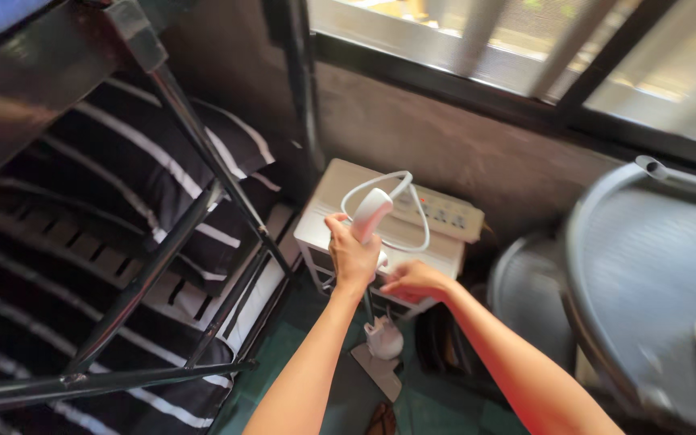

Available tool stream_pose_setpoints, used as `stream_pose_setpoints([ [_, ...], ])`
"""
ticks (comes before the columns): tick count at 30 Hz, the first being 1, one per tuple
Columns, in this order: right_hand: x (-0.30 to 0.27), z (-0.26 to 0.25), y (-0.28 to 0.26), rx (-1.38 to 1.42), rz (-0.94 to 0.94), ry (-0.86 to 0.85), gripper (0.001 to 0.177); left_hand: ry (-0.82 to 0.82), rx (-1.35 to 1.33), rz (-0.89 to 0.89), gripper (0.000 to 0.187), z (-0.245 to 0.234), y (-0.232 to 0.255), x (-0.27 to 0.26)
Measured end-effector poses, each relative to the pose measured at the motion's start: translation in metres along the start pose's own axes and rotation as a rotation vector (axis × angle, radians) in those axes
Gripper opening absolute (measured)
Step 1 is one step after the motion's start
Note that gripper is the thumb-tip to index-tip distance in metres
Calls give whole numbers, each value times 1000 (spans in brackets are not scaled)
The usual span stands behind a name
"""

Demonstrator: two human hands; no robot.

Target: The person prepares a handheld vacuum cleaner by untangling the cord and plugging it into a power strip. They then proceed to vacuum the tiled floor of a bedroom, moving the device back and forth across the surface.

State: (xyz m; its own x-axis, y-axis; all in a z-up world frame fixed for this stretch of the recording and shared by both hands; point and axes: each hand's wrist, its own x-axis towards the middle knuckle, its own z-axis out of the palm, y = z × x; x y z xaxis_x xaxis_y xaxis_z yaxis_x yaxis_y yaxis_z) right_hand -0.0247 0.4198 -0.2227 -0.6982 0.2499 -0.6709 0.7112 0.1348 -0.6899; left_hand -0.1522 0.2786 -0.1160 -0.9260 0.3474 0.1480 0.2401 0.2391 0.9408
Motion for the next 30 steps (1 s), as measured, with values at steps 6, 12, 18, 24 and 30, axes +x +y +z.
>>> stream_pose_setpoints([
  [6,-89,95,-23,-67,-474,463,53,-303,-87,-83,55,-15,-1,-31],
  [12,-138,177,-8,-35,-83,933,71,-678,-81,-50,44,-64,31,-106],
  [18,-200,259,-10,274,-161,1238,75,-835,43,-23,66,-101,76,-171],
  [24,-289,258,-2,321,-259,1350,70,-1037,-189,-25,65,-123,159,-234],
  [30,-368,249,26,823,-439,1401,38,-1256,-490,205,65,-111,203,-257],
])
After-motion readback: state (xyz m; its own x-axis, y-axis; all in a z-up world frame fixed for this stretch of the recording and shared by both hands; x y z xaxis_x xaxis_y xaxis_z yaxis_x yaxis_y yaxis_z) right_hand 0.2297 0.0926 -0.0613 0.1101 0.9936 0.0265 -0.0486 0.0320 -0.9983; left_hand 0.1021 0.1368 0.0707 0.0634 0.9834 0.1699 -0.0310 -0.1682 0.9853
